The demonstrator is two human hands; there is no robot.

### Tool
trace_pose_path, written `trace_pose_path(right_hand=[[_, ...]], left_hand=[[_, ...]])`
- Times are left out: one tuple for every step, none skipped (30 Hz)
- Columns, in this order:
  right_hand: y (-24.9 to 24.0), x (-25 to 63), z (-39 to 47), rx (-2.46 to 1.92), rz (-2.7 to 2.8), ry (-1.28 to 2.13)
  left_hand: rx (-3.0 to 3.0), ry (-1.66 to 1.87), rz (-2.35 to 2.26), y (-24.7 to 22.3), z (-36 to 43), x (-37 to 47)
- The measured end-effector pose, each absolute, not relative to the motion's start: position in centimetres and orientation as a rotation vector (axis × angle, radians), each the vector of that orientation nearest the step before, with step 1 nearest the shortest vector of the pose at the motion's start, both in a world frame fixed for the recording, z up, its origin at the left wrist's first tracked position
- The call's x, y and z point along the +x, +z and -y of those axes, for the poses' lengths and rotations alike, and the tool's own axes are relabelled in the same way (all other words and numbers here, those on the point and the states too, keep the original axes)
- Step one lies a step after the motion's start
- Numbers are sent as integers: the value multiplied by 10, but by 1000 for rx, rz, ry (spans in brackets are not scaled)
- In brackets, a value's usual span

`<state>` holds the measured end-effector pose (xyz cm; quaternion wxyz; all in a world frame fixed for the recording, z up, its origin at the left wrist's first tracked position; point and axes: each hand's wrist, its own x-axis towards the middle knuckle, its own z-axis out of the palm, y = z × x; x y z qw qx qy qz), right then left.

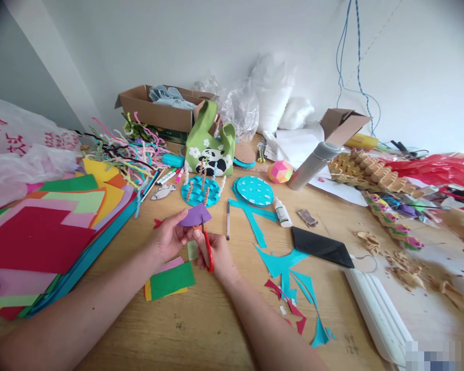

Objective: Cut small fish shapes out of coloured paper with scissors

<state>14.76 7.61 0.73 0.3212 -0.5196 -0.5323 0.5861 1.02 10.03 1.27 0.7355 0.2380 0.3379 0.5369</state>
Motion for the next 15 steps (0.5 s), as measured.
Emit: trace_pose_path(right_hand=[[7, 148, -76, -1361, 1399, 1535], [7, 147, -76, -1356, 1402, 1533], [7, 147, -76, -1354, 1403, 1531], [7, 147, -76, -1353, 1401, 1531], [8, 147, -76, -1352, 1398, 1533], [8, 147, -75, -1354, 1393, 1534], [9, 147, -75, -1357, 1388, 1533], [9, 147, -75, -1362, 1385, 1531], [9, 147, -74, -1364, 1382, 1528], [9, 147, -74, -1362, 1378, 1527], [9, 147, -74, -1353, 1373, 1528], [8, 147, -74, -1340, 1367, 1531], [8, 147, -74, -1326, 1361, 1533], [7, 147, -75, -1316, 1357, 1536], [7, 147, -75, -1311, 1354, 1536]], left_hand=[[522, 1189, -746, 13, -100, 11], [526, 1191, -753, 13, -99, 12], [528, 1195, -765, 13, -99, 13], [528, 1202, -777, 13, -99, 14], [526, 1211, -785, 14, -99, 15], [522, 1223, -789, 14, -99, 15], [519, 1234, -789, 14, -99, 16], [515, 1244, -787, 14, -99, 17], [510, 1247, -783, 14, -98, 17], [503, 1245, -782, 15, -98, 18], [494, 1240, -785, 15, -97, 18], [487, 1232, -788, 16, -96, 19], [482, 1221, -792, 17, -95, 20], [480, 1210, -796, 17, -94, 20], [481, 1202, -802, 18, -94, 21]])
